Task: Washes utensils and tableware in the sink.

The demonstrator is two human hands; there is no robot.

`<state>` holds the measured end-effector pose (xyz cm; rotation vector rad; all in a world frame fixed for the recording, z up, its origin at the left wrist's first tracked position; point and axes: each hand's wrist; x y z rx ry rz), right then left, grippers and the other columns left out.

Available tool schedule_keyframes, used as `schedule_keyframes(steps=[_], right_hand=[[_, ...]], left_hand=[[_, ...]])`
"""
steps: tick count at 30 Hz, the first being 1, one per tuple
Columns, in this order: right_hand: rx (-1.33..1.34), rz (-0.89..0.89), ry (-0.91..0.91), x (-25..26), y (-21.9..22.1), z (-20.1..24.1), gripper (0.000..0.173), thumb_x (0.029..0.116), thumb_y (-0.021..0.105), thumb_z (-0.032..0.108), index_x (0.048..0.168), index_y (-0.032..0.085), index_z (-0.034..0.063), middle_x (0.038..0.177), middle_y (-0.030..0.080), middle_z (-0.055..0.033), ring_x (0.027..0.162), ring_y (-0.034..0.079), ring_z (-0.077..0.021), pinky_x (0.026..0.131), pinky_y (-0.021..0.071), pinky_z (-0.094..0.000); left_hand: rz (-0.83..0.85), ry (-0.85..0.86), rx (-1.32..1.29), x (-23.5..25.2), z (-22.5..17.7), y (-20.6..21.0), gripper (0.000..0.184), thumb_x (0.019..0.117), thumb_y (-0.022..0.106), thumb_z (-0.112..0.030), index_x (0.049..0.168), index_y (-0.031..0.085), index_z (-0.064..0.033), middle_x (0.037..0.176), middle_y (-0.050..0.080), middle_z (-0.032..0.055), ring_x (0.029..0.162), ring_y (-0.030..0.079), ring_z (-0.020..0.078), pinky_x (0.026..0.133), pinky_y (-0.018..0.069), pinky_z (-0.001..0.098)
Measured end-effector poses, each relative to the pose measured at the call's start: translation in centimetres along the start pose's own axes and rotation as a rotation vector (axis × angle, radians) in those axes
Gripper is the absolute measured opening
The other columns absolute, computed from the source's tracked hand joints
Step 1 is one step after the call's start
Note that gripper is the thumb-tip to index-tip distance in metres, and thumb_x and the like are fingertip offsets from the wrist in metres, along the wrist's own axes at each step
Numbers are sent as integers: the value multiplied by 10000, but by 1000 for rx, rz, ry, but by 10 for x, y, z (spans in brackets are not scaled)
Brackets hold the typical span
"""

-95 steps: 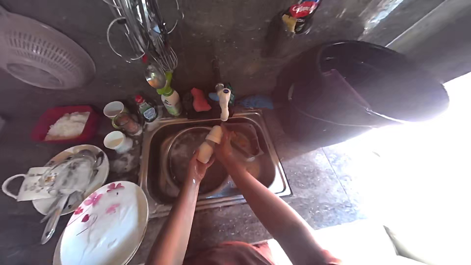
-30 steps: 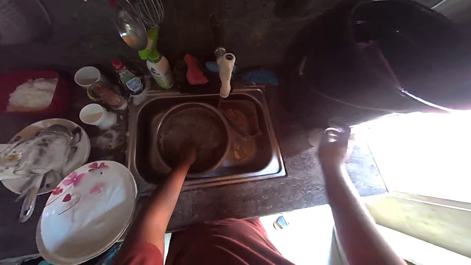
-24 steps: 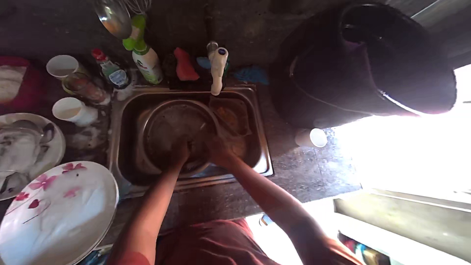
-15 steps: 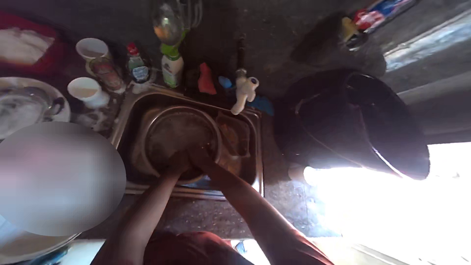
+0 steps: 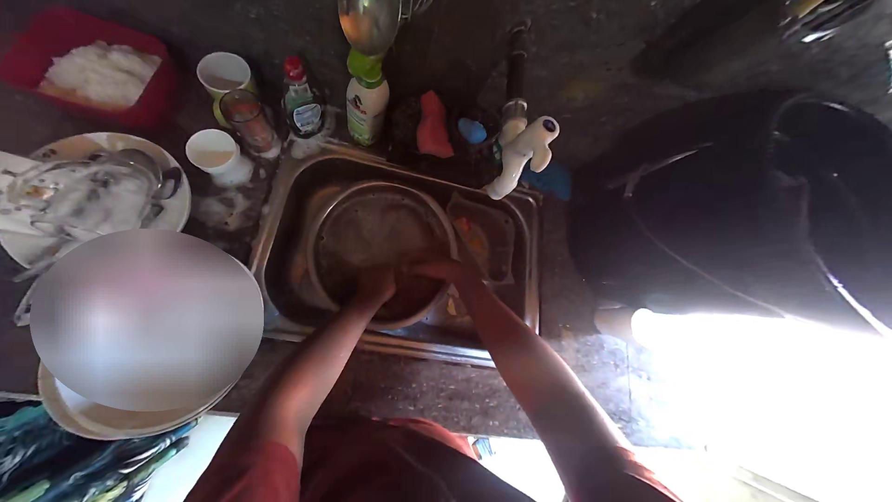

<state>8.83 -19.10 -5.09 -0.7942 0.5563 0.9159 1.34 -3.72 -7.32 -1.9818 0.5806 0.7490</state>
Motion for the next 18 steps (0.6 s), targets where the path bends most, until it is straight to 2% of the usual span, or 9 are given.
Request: schedule_keyframes(steps=[2, 5, 7, 9, 11, 13, 15, 17, 18], right_hand=[[179, -202, 108, 1, 10, 4, 434, 1086, 514, 272, 1421, 552, -3, 1432, 559, -244, 1327, 535, -361, 1119, 412, -510], [173, -254, 117, 7, 44, 22, 480, 1111, 434, 306, 1468, 494, -10, 1474, 524, -247, 1382, 498, -356, 1163, 376, -499], [316, -304, 98, 9, 56, 27, 454, 1110, 440, 308, 1422, 547, -3, 1389, 589, -236, 1285, 571, -320, 1102, 435, -471], [516, -433, 113, 17, 62, 11, 426, 1108, 450, 295, 1356, 577, -26, 1283, 623, -238, 1170, 605, -300, 1023, 480, -454], [574, -540, 120, 22, 64, -5, 425, 1100, 469, 274, 1381, 547, -35, 1368, 585, -255, 1277, 564, -324, 1096, 441, -473], [564, -563, 89, 25, 66, -9, 445, 1101, 465, 240, 1450, 477, -34, 1445, 529, -262, 1346, 516, -331, 1135, 410, -469], [487, -507, 97, 27, 67, -1, 459, 1111, 436, 251, 1469, 461, -35, 1465, 516, -262, 1361, 507, -339, 1140, 404, -473], [357, -443, 124, 28, 69, 7, 460, 1097, 476, 243, 1460, 475, -39, 1446, 536, -264, 1348, 526, -348, 1137, 414, -473], [284, -428, 131, 31, 69, 9, 457, 1089, 492, 251, 1447, 497, -34, 1434, 549, -257, 1343, 533, -346, 1138, 417, -474]], left_hand=[[13, -48, -16, 5, 3, -2, 441, 1047, 549, -290, 1388, 572, -11, 1397, 590, 242, 1324, 554, 413, 1086, 435, 608], [-37, -55, -65, 9, -7, 5, 417, 1025, 579, -246, 1348, 607, 17, 1368, 606, 253, 1297, 572, 416, 1064, 460, 601], [-119, -15, -141, 19, -8, 17, 413, 1024, 609, -261, 1322, 632, 24, 1313, 638, 266, 1250, 599, 433, 1044, 465, 612], [-96, 91, -202, 34, -3, 15, 428, 1018, 601, -341, 1285, 660, -12, 1267, 667, 241, 1214, 627, 416, 1026, 483, 625], [-30, 122, -341, 49, 6, -2, 392, 1020, 595, -300, 1263, 667, -1, 1265, 660, 254, 1227, 615, 420, 1043, 465, 640], [-192, 27, -626, 60, 22, -18, 372, 1042, 584, -246, 1270, 636, 43, 1263, 648, 267, 1216, 616, 401, 1058, 472, 593], [-381, -97, -829, 58, 32, -28, 451, 1049, 585, -224, 1414, 523, 34, 1319, 613, 273, 1218, 608, 395, 1049, 476, 566], [-364, -145, -707, 54, 32, -19, 570, 1047, 574, -231, 1516, 393, 39, 1422, 544, 288, 1310, 558, 411, 1111, 436, 569], [-319, -136, -643, 51, 28, -12, 522, 1046, 575, -268, 1440, 478, 60, 1357, 589, 296, 1261, 597, 416, 1077, 469, 574]])
Point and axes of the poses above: each hand's wrist, its own x-axis towards the middle knuckle, its own y-axis out of the palm, z = x × y
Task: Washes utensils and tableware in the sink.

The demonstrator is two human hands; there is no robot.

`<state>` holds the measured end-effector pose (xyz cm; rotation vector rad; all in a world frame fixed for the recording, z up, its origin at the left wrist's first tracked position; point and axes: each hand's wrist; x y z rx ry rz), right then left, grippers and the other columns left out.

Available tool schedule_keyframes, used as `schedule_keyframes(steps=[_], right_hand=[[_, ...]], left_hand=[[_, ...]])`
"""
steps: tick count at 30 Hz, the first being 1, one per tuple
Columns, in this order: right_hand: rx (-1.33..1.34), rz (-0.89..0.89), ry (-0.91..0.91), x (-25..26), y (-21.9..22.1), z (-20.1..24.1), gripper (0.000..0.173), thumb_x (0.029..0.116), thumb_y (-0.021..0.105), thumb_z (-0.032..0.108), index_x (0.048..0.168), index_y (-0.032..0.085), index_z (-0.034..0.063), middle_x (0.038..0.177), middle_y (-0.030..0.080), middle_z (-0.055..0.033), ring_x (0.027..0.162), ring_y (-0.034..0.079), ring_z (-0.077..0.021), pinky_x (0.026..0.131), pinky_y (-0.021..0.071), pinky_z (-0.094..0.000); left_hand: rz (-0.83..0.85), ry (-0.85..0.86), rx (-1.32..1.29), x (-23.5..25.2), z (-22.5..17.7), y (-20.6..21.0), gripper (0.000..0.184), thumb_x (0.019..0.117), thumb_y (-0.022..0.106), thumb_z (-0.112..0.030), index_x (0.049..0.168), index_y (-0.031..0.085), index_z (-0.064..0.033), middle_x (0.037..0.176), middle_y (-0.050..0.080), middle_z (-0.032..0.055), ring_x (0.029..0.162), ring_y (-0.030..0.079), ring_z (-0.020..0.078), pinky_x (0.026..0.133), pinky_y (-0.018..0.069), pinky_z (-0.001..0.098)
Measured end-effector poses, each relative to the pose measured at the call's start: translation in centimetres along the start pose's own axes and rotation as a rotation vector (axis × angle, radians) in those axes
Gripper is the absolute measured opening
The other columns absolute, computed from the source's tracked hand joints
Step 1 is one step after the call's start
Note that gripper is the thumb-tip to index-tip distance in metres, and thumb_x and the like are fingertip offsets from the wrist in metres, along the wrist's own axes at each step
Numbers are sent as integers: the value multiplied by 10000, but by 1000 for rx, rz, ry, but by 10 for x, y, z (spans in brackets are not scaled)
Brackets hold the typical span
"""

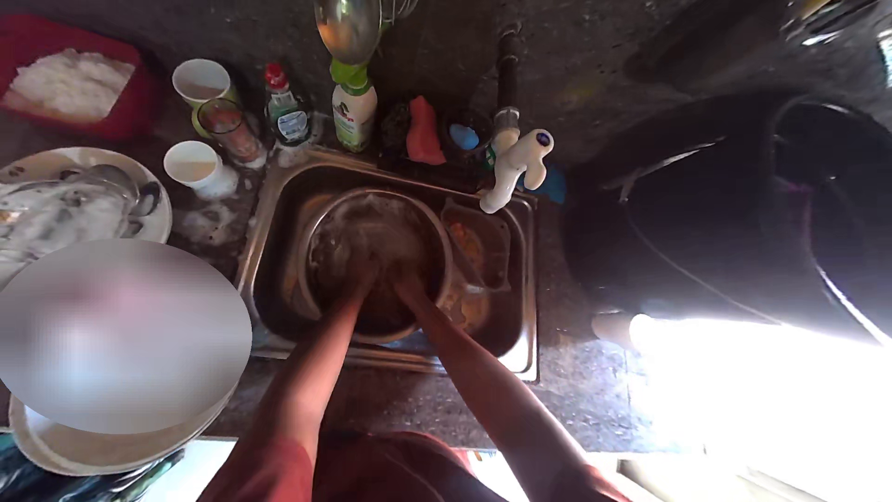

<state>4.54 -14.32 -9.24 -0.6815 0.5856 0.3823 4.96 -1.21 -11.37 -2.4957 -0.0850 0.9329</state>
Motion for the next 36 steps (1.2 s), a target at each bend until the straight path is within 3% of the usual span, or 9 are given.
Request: schedule_keyframes(steps=[4, 9, 12, 15, 18, 20, 24, 27, 36], right_hand=[[-5, 56, -28, 8, 6, 0, 496, 1104, 448, 320, 1487, 459, 6, 1464, 535, -230, 1361, 523, -333, 1150, 410, -482], [182, 169, -96, -8, -3, -3, 588, 1045, 593, 280, 1534, 397, 18, 1495, 501, -227, 1367, 511, -311, 1147, 416, -468], [173, 284, -168, -23, -7, -6, 645, 1020, 628, 270, 1542, 368, -4, 1503, 490, -237, 1372, 507, -311, 1154, 410, -475], [257, 378, -104, -46, -9, 2, 488, 1071, 542, 276, 1472, 456, 12, 1293, 631, -218, 1032, 697, -269, 882, 586, -418], [314, 456, -145, -62, -8, 8, 511, 1071, 530, 209, 1531, 389, 34, 1349, 596, -222, 1067, 681, -270, 893, 576, -410], [305, 490, -213, -76, -9, 15, 617, 1025, 600, 154, 1570, 334, 41, 1390, 566, -226, 1116, 652, -261, 940, 555, -406], [625, 501, -245, -98, -26, 13, 238, 1081, 434, 185, 1261, 531, 62, 835, 597, 10, 640, 558, -56, 606, 498, -223], [771, 499, -223, -121, -39, 17, 444, 1127, 243, 370, 1121, 556, 56, 699, 599, 34, 565, 561, -55, 577, 506, -216], [1243, 312, -41, -187, -28, 43, 485, 1114, 263, 471, 1113, 531, 66, 707, 576, -36, 510, 544, -100, 485, 488, -229]], left_hand=[[299, -69, -41, 4, 35, 23, 521, 1100, 441, -357, 1456, 496, 20, 1416, 559, 270, 1321, 551, 381, 1116, 433, 550], [127, -159, -815, -22, 12, 0, 371, 1047, 559, -132, 1377, 496, 27, 1134, 634, 190, 927, 629, 224, 821, 550, 399], [228, -36, -879, -45, -10, -24, 361, 1119, 377, -173, 1408, 485, 14, 1245, 649, 150, 1017, 652, 168, 887, 529, 332], [220, -17, -987, -63, -28, -35, 362, 1126, 331, -161, 1388, 474, 44, 1265, 636, 170, 1025, 681, 202, 893, 557, 342], [11, -37, -1059, -80, -47, -34, 232, 1093, 469, -200, 895, 533, -99, 638, 437, -33, 494, 430, 67, 504, 433, 201], [11, -52, -1152, -83, -47, -36, 388, 1085, 495, -243, 709, 429, -175, 510, 324, -80, 397, 311, 38, 419, 334, 172], [116, 36, -1153, -112, -58, -52, 312, 1120, 363, -272, 992, 555, -62, 741, 598, 15, 593, 595, 104, 592, 545, 245], [224, 174, -1162, -137, -63, -61, 408, 1136, 258, -235, 1270, 548, 19, 1051, 721, 109, 905, 732, 195, 866, 601, 348], [63, 283, -1091, -196, -85, -54, 263, 1129, 339, -258, 1118, 551, -102, 701, 501, -44, 575, 530, 73, 598, 515, 229]])
Point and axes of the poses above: each hand's wrist, its own x-axis towards the middle knuckle, its own y-axis out of the palm, z = x × y
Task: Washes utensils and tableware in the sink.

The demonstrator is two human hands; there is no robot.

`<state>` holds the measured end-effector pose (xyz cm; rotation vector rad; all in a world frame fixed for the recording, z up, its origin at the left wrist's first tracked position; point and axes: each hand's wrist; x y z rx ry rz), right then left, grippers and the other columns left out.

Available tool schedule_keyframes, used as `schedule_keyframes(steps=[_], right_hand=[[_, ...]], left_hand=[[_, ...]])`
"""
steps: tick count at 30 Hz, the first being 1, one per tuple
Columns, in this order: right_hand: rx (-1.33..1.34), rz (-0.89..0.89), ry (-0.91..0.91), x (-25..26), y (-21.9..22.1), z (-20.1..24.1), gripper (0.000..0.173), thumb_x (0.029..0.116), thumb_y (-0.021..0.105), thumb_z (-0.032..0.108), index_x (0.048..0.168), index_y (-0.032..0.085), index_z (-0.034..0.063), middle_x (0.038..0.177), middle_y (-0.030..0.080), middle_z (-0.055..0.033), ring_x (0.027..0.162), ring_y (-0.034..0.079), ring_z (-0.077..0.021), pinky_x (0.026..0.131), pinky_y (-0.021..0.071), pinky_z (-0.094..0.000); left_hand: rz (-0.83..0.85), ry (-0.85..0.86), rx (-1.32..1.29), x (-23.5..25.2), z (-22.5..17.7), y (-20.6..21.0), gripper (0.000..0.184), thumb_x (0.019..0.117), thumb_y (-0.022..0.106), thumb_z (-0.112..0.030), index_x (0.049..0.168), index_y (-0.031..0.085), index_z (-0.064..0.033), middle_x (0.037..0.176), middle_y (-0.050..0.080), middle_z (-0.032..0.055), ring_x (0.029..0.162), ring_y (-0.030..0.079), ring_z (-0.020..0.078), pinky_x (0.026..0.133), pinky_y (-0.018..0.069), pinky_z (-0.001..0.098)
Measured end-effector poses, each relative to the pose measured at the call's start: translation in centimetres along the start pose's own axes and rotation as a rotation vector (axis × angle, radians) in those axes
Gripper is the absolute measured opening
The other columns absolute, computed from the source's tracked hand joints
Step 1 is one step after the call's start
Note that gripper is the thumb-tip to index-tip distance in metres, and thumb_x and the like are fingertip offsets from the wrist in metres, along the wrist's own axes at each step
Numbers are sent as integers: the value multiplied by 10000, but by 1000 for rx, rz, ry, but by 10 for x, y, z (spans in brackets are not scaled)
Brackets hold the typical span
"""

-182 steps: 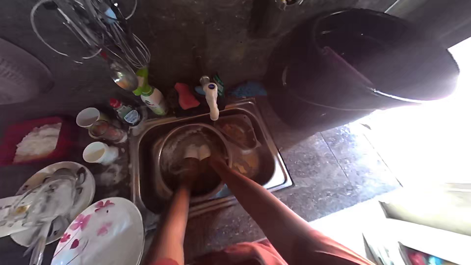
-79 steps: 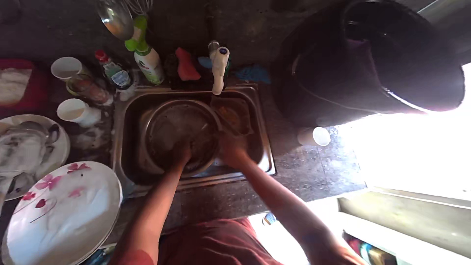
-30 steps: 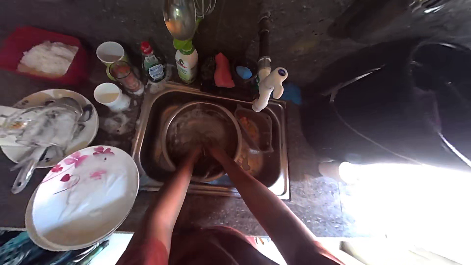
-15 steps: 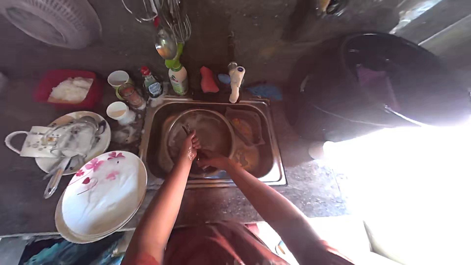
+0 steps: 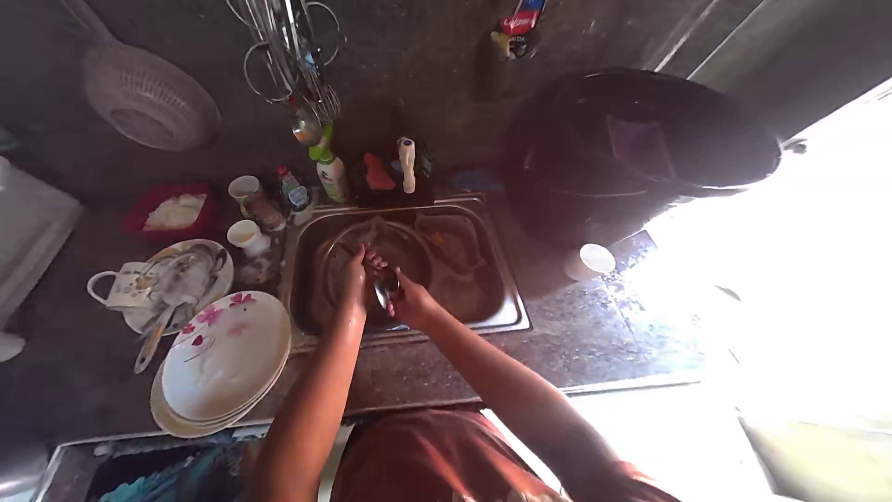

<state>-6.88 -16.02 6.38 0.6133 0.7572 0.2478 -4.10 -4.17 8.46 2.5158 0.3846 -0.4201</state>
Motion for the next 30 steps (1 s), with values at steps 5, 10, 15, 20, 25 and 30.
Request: schedule_keyframes(steps=[5, 10, 15, 20, 25, 30], right_hand=[[-42, -75, -91, -21, -13, 13, 363, 1122, 370, 319, 1256, 558, 38, 934, 627, -71, 730, 605, -128, 647, 519, -271], [122, -44, -37, -40, -29, 33, 384, 1120, 344, 365, 1216, 556, 59, 993, 646, -85, 835, 643, -158, 710, 544, -297], [-337, -41, -272, -51, -48, 36, 409, 1122, 366, 344, 1318, 534, 26, 1023, 642, -94, 805, 618, -127, 706, 523, -284], [-777, -190, -681, -55, -62, 38, 315, 1010, 625, 228, 1180, 607, -37, 1049, 665, -154, 937, 650, -171, 867, 538, -350], [-1086, -111, -529, -58, -49, 58, 409, 938, 743, 254, 1194, 612, -37, 1014, 663, -161, 908, 640, -233, 870, 528, -418], [-1118, 11, -443, -52, -53, 73, 330, 1075, 533, 244, 1115, 688, -44, 942, 665, -144, 779, 608, -174, 770, 518, -351]], left_hand=[[78, 32, 51, -20, -5, 21, 405, 1141, 257, -188, 1467, 435, -25, 1237, 688, 177, 1045, 722, 255, 923, 581, 390], [121, 92, 47, -40, 1, 47, 390, 1140, 269, -186, 1488, 415, -88, 1260, 695, 150, 1049, 733, 271, 909, 597, 424], [107, 313, 208, -51, 10, 71, 276, 1118, 368, -126, 1368, 458, -49, 878, 704, 65, 724, 725, 165, 713, 628, 325], [-60, 405, 267, -50, 10, 84, 174, 1103, 442, -123, 1234, 462, -11, 784, 623, 40, 623, 675, 135, 644, 619, 308], [-84, 368, 307, -49, 10, 89, 156, 1101, 447, -129, 1215, 486, -29, 758, 570, 18, 606, 625, 101, 624, 583, 261], [-8, 311, 512, -42, 8, 81, 170, 1105, 429, -125, 1069, 525, 11, 669, 586, 21, 554, 629, 112, 607, 590, 277]])
Point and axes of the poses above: each hand's wrist, its own x-axis towards the middle knuckle, its own y-axis out of the palm, z = x × y
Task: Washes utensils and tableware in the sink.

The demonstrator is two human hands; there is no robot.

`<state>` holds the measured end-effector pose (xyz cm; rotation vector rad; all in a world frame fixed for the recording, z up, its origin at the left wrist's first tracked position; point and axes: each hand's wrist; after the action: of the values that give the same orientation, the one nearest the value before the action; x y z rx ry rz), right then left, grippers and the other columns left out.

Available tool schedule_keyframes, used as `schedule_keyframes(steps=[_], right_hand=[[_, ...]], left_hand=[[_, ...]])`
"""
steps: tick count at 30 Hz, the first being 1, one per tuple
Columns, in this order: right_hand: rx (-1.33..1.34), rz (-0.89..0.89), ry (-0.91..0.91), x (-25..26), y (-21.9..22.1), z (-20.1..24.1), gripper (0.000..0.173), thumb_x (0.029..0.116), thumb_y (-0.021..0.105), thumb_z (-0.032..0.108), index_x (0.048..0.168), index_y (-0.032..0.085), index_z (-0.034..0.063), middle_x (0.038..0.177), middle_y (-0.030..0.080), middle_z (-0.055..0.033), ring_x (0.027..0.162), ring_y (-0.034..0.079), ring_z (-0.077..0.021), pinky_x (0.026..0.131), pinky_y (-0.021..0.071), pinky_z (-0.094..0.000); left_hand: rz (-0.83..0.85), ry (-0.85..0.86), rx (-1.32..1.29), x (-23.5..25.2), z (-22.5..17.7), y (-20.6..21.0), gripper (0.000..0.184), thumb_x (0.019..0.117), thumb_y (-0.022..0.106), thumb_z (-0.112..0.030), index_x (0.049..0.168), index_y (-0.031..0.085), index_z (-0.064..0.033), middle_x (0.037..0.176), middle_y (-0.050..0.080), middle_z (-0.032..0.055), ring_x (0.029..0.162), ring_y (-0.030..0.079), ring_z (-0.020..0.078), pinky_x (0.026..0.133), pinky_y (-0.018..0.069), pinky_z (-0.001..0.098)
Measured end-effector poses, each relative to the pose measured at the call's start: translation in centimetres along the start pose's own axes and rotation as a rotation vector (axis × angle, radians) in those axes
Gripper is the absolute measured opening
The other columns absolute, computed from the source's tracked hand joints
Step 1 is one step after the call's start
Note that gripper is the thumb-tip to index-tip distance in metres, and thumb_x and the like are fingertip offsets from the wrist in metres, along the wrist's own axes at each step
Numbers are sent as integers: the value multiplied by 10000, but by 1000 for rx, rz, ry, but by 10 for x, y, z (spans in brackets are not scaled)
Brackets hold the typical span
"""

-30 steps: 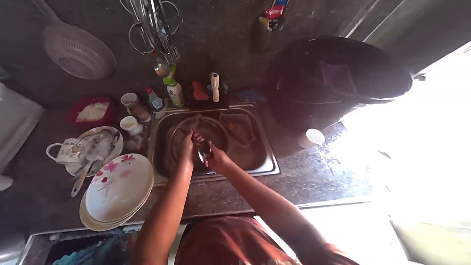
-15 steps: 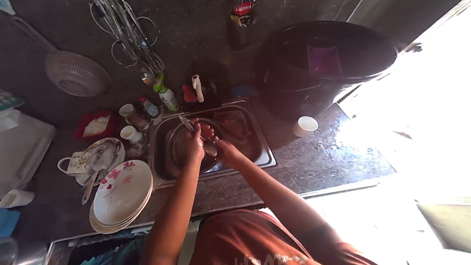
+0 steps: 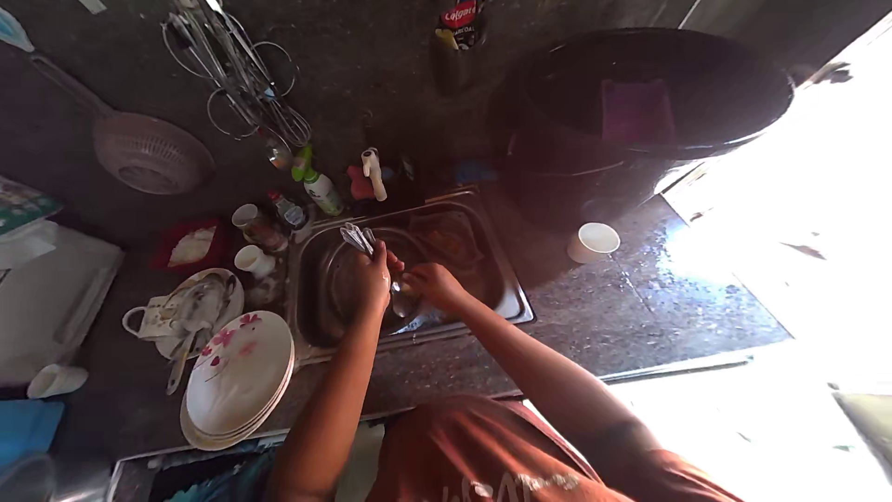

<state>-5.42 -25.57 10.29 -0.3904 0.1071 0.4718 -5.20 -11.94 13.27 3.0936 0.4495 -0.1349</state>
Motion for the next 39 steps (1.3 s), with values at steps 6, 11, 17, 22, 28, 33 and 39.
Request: schedule_keyframes(steps=[6, 11, 17, 22, 28, 33, 39], right_hand=[[383, 140, 23, -6, -4, -11, 267, 1088, 466, 129, 1154, 632, -70, 920, 637, -76, 744, 606, -65, 724, 542, -252], [386, 105, 56, -7, 6, -11, 263, 1080, 494, 149, 1129, 645, -60, 845, 618, -50, 663, 561, -56, 648, 502, -233], [240, 74, -33, 1, 17, -19, 319, 988, 679, 292, 987, 633, -24, 814, 579, -56, 721, 529, -110, 724, 476, -317], [166, 150, -107, -1, 6, -18, 339, 1061, 560, 276, 945, 671, -23, 737, 564, -14, 619, 499, -49, 624, 450, -249], [366, 410, -137, -11, -8, -29, 315, 1041, 467, 59, 1323, 542, -62, 1087, 632, -98, 866, 614, -68, 800, 533, -262], [309, 383, -90, -4, 3, -29, 396, 907, 720, 40, 1245, 535, -53, 1003, 613, -91, 844, 592, -85, 778, 509, -264], [347, 330, -46, -5, 8, -21, 227, 1035, 610, 225, 1041, 634, -1, 738, 596, 17, 561, 527, -6, 532, 448, -186]], left_hand=[[140, 77, 550, 0, -8, -8, 319, 1115, 441, -218, 1117, 585, 68, 774, 684, 81, 683, 683, 153, 746, 591, 359], [66, 99, 711, -2, -5, -2, 333, 1105, 473, -279, 1134, 571, 38, 701, 589, 87, 622, 601, 196, 674, 537, 396], [72, 101, 648, 4, 2, -4, 391, 1110, 429, -362, 1018, 598, -22, 609, 507, 13, 536, 523, 137, 596, 494, 346], [213, 80, 545, 1, 7, -5, 341, 1108, 456, -258, 939, 593, 4, 585, 476, -22, 512, 492, 55, 562, 465, 224], [236, 12, 682, 5, 1, -9, 334, 1094, 504, -268, 1086, 600, 52, 659, 562, 50, 579, 576, 131, 658, 542, 335], [250, 66, 703, 2, 10, -1, 283, 1087, 520, -249, 1043, 600, 19, 616, 509, 15, 520, 519, 93, 577, 501, 282], [259, 35, 563, -3, 12, 4, 239, 1093, 499, -199, 1002, 569, 11, 576, 469, -26, 487, 501, 37, 537, 474, 196]])
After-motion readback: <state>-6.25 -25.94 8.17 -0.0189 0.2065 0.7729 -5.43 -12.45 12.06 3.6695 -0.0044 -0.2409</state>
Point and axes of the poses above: each hand's wrist, its own x-axis towards the middle knuckle, its own y-axis out of the palm, z = x × y
